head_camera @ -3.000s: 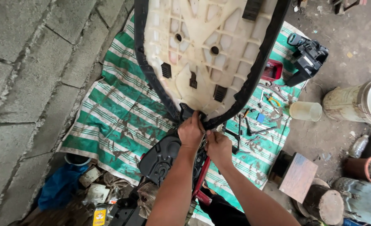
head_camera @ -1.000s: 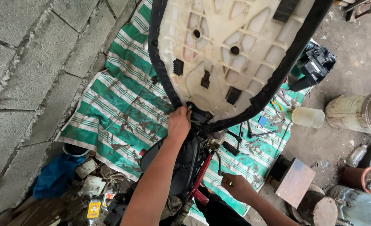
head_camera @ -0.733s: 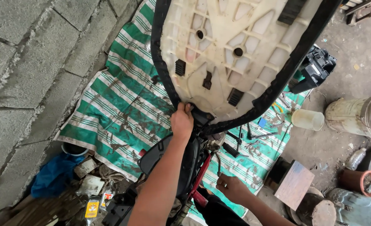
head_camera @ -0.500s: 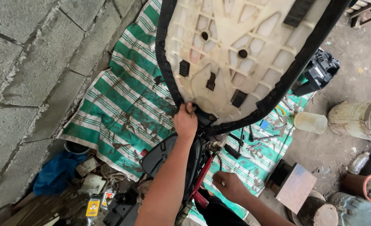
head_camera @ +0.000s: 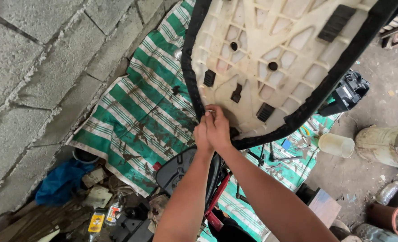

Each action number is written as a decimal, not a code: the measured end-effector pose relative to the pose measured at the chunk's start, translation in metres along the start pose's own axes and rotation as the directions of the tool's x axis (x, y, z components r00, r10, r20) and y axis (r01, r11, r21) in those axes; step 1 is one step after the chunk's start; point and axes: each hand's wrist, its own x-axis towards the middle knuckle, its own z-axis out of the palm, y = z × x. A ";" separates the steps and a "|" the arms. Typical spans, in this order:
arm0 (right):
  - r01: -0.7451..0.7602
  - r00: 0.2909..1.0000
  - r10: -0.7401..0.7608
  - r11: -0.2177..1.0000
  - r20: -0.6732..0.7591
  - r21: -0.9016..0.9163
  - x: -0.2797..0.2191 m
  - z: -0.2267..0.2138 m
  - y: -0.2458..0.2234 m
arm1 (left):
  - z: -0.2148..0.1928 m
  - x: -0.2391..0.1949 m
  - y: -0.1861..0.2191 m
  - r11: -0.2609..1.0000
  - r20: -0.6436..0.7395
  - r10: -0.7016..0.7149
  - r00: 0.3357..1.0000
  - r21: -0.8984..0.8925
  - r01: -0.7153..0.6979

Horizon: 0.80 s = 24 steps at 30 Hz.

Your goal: Removing a motorcycle seat using a screwdriver to release clips and then cleaning the engine area with a cloth.

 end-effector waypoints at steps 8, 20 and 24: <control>0.013 1.000 -0.011 0.950 0.007 -0.313 0.021 0.007 0.024 | 0.004 0.003 -0.011 1.000 0.046 -0.005 0.999 -0.024 0.006; 0.042 0.985 0.003 0.964 0.172 -0.261 0.010 0.001 -0.017 | 0.004 0.017 -0.006 0.937 0.182 -0.312 0.932 -0.103 0.334; -0.007 0.997 0.027 0.966 0.073 -0.257 -0.087 -0.048 -0.057 | 0.042 0.047 -0.036 0.905 0.230 -0.377 0.897 -0.116 0.410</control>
